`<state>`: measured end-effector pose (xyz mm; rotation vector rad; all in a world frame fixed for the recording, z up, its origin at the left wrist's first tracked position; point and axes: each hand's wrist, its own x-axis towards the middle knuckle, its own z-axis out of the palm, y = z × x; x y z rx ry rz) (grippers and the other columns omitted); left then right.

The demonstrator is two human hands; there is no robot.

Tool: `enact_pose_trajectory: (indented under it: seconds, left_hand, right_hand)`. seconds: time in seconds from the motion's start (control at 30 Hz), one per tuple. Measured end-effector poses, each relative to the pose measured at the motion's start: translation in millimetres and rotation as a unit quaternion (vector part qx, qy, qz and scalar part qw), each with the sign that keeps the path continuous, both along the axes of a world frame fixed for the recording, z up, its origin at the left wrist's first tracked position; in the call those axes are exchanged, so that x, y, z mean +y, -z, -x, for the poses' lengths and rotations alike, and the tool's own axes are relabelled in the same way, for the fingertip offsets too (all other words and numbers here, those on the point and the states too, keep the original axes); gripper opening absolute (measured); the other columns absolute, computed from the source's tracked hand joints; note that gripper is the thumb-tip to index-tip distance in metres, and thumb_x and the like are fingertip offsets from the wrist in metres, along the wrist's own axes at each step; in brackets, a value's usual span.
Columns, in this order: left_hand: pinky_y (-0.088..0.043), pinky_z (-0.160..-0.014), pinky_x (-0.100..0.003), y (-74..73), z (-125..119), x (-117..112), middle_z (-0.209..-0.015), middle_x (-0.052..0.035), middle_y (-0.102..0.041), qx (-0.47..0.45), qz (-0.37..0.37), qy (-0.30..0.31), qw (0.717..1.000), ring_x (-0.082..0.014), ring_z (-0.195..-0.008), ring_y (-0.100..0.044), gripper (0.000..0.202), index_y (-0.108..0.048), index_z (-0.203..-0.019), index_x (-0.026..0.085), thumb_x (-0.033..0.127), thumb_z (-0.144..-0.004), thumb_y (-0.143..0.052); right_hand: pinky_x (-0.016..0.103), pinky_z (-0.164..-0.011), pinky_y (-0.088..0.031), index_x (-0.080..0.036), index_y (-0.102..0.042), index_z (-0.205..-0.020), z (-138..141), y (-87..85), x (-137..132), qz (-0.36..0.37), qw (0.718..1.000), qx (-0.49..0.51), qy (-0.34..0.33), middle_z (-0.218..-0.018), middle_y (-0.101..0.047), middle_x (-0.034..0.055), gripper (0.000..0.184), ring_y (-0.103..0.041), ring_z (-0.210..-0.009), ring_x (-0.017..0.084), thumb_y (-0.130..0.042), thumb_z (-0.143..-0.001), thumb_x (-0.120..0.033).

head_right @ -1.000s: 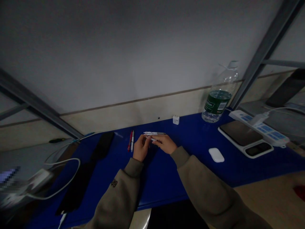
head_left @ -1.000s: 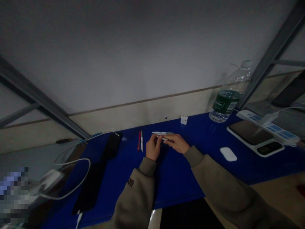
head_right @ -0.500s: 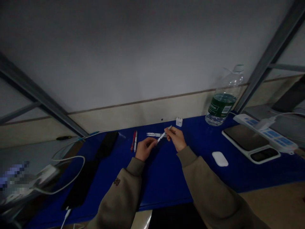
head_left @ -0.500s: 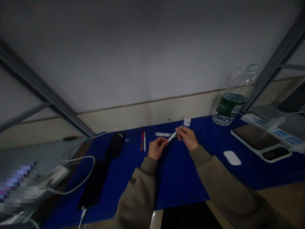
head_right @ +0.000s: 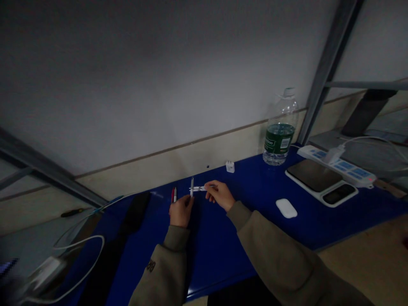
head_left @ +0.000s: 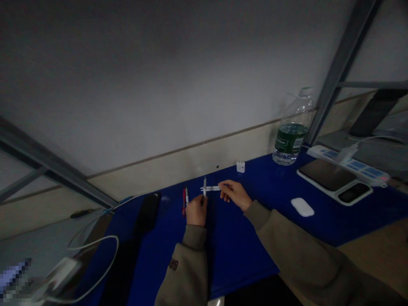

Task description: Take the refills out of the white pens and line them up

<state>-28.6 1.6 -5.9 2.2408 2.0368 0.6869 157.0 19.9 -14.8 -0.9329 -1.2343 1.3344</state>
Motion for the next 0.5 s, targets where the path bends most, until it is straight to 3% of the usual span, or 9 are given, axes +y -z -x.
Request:
enact_pose_trajectory:
  seconds: [0.07,0.13,0.5]
  left_hand:
    - [-0.040,-0.064,-0.025,-3.2,8,3,-0.085,-0.0081,-0.069,0.032,0.012,-0.062,0.997,-0.0194,-0.076,-0.063,0.027,-0.068,-0.096,0.021,0.036,-0.089,-0.047]
    - [-0.041,-0.065,-0.026,-5.9,11,5,-0.089,-0.0092,-0.069,0.061,0.023,-0.084,0.994,-0.0203,-0.080,-0.064,0.026,-0.068,-0.095,0.021,0.034,-0.089,-0.047]
    - [-0.046,-0.066,-0.029,-12.3,-2,-4,-0.092,-0.0133,-0.062,0.157,0.036,-0.108,0.981,-0.0229,-0.083,-0.063,0.031,-0.068,-0.083,0.017,0.032,-0.090,-0.042]
  right_hand:
    - [0.020,-0.039,-0.036,-0.014,-0.059,-0.100,0,1.2,1,0.001,1.000,-0.015,0.004,-0.059,-0.062,0.0014,0.036,-0.051,-0.043,0.010,-0.055,-0.083,-0.045]
    - [0.020,-0.039,-0.036,-0.014,-0.059,-0.098,0,3.6,3,0.000,1.000,-0.026,0.005,-0.059,-0.062,0.0013,0.034,-0.051,-0.043,0.009,-0.053,-0.084,-0.044]
    - [0.020,-0.043,-0.038,-0.013,-0.061,-0.082,1,9.1,5,-0.003,0.998,-0.054,-0.015,-0.058,-0.061,0.0011,0.026,-0.052,-0.045,0.009,-0.051,-0.085,-0.037]
